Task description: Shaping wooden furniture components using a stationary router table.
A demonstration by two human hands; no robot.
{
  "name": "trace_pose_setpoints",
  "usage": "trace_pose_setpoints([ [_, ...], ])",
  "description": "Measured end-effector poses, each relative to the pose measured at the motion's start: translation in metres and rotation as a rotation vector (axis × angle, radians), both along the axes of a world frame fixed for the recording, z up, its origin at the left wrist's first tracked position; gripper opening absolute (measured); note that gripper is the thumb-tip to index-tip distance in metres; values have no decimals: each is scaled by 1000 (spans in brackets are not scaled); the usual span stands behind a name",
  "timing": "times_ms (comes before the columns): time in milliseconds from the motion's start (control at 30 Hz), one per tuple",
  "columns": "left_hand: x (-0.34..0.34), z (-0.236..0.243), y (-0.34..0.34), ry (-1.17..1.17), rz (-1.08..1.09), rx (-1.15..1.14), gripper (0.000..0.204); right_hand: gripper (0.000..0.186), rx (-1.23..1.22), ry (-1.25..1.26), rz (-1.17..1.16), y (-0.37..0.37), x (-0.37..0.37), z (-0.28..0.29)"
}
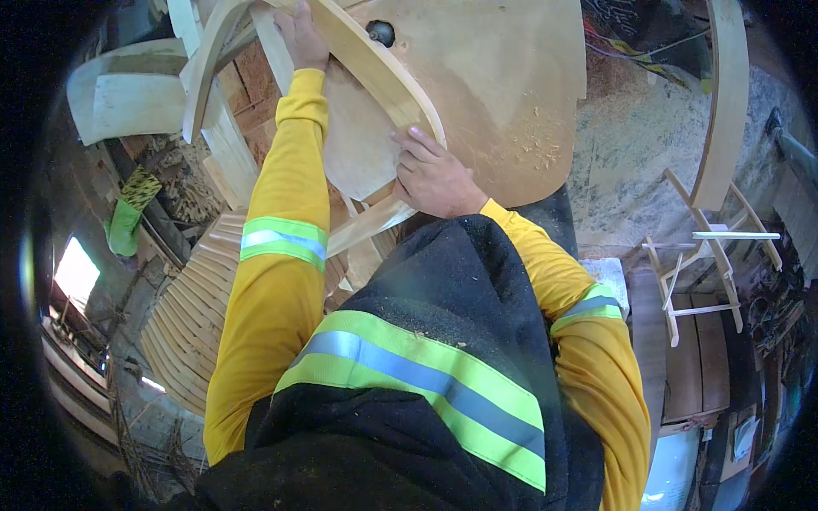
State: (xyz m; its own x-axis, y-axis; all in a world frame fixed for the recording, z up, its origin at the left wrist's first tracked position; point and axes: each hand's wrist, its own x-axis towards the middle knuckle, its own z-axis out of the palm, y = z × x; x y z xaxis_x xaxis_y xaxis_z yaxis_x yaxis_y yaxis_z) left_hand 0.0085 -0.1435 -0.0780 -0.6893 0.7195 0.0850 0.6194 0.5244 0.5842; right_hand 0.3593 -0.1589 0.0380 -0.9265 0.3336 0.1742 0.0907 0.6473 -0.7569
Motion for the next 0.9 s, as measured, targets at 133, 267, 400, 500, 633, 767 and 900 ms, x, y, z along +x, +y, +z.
trace_pose_setpoints([
  [133,-2,-10,1,48,5,-64,62,15,-11,-11,25,5,0,-1],
  [267,-9,-10,-2,128,-9,-135,62,16,-11,-38,57,8,-1,1],
  [400,-6,-5,2,316,-108,-450,64,17,-18,-37,51,9,0,-3],
  [500,9,-9,15,-120,84,105,63,18,-20,-54,44,11,3,-5],
  [633,-29,-19,-9,214,-41,-80,61,18,-19,-16,79,12,-4,1],
  [767,-30,-18,-8,181,-16,-176,60,17,-11,-7,77,16,-6,-3],
  [900,-17,-9,11,100,-74,-29,60,18,-17,-9,76,25,-8,-6],
])
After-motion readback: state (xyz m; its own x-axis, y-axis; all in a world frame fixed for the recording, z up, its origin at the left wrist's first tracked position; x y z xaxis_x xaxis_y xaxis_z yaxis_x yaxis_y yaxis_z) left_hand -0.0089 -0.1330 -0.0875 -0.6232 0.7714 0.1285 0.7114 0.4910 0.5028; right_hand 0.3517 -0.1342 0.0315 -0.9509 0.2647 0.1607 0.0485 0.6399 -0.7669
